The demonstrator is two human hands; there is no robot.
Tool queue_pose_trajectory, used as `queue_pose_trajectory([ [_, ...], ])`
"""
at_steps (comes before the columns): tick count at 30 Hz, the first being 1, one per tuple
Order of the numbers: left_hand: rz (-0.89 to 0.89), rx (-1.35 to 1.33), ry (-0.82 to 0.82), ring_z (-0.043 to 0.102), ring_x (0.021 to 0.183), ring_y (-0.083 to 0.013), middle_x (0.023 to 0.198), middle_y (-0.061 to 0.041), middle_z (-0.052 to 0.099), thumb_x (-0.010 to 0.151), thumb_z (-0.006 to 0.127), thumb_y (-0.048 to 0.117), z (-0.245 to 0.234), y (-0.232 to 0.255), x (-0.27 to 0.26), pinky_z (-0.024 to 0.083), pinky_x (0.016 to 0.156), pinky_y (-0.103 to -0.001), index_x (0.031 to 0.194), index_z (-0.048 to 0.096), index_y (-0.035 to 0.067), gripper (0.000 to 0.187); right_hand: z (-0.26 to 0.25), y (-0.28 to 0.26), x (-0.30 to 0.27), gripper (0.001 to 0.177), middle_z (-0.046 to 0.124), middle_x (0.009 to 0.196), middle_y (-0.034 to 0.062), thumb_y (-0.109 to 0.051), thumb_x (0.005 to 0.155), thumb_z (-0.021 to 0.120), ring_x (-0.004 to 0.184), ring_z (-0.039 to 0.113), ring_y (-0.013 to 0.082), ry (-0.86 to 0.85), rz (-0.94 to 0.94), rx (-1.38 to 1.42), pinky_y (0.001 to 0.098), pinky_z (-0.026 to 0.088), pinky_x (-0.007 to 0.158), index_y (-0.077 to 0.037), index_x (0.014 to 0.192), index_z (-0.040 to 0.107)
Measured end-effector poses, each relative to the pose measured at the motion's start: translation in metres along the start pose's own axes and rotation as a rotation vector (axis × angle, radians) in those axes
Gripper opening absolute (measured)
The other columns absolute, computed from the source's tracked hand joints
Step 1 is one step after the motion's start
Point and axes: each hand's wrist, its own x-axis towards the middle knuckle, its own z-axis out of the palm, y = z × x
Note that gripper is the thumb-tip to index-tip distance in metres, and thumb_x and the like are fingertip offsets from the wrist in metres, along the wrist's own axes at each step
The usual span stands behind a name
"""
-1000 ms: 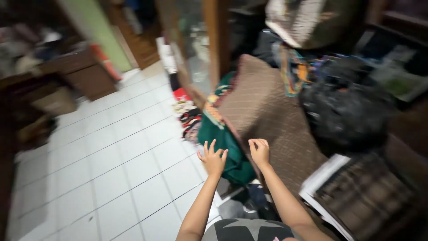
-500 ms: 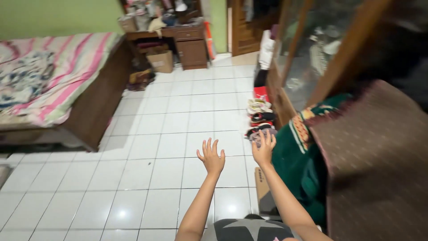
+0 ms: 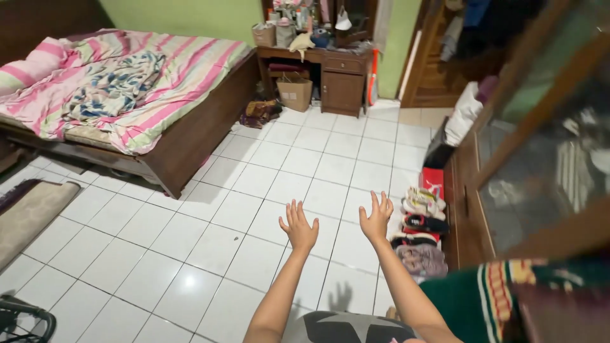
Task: The recorder picks up, displays, and organizes several prayer mats, a sarong, and a skullcap in a bedroom.
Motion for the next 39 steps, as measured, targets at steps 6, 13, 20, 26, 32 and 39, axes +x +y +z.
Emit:
queue_pose_trajectory([
  [6, -0.111, 0.012, 0.110, 0.014, 0.155, -0.0317, 0.165, -0.015, 0.024, 0.084, 0.072, 0.040, 0.033, 0.007, 0.106, 0.006, 0.117, -0.066, 0.154, 0.027, 0.003, 0.091, 0.053, 0.022, 0.118, 0.067, 0.027, 0.163, 0.0252, -0.023, 0.087, 0.070, 0.145, 0.022, 0.0506, -0.047, -0.037, 0.034, 0.0605, 0.029, 0.116, -0.011, 0.149, 0.048],
  [13, -0.240, 0.074, 0.109, 0.014, 0.155, -0.0307, 0.165, -0.014, 0.024, 0.084, 0.072, 0.042, 0.061, -0.028, 0.192, 0.005, 0.118, -0.065, 0.154, 0.027, 0.004, 0.091, 0.137, 0.036, 0.186, 0.068, 0.025, 0.164, 0.0244, -0.019, 0.084, 0.071, 0.146, 0.020, 0.0492, -0.209, 0.016, 0.070, 0.0594, 0.030, 0.114, -0.013, 0.147, 0.049],
  [20, -0.361, 0.097, 0.122, 0.011, 0.156, -0.0298, 0.166, -0.014, 0.021, 0.084, 0.073, 0.042, 0.105, -0.085, 0.306, 0.005, 0.118, -0.065, 0.154, 0.028, 0.005, 0.090, 0.243, 0.049, 0.277, 0.070, 0.024, 0.164, 0.0250, -0.018, 0.083, 0.072, 0.148, 0.020, 0.0479, -0.217, -0.018, 0.050, 0.0596, 0.031, 0.115, -0.012, 0.149, 0.047],
  [26, -0.372, 0.097, 0.118, 0.010, 0.156, -0.0296, 0.167, -0.014, 0.019, 0.082, 0.075, 0.042, 0.128, -0.123, 0.439, 0.006, 0.119, -0.064, 0.154, 0.029, 0.005, 0.093, 0.344, 0.006, 0.378, 0.071, 0.021, 0.165, 0.0215, -0.019, 0.084, 0.072, 0.149, 0.020, 0.0462, -0.315, -0.069, 0.013, 0.0583, 0.031, 0.116, -0.014, 0.150, 0.046],
  [32, -0.312, 0.055, 0.107, 0.010, 0.156, -0.0315, 0.167, -0.015, 0.019, 0.084, 0.075, 0.042, 0.149, -0.142, 0.560, 0.007, 0.118, -0.065, 0.154, 0.029, 0.004, 0.092, 0.419, -0.002, 0.465, 0.072, 0.019, 0.166, 0.0200, -0.020, 0.084, 0.072, 0.149, 0.021, 0.0440, -0.345, -0.058, -0.011, 0.0557, 0.033, 0.116, -0.016, 0.151, 0.044],
  [39, -0.318, 0.035, 0.046, 0.009, 0.156, -0.0336, 0.166, -0.017, 0.018, 0.083, 0.075, 0.040, 0.200, -0.164, 0.683, 0.007, 0.117, -0.066, 0.154, 0.028, 0.004, 0.092, 0.517, 0.024, 0.563, 0.075, 0.017, 0.167, 0.0199, -0.019, 0.084, 0.073, 0.150, 0.021, 0.0440, -0.352, 0.011, 0.012, 0.0562, 0.033, 0.115, -0.016, 0.152, 0.042],
])
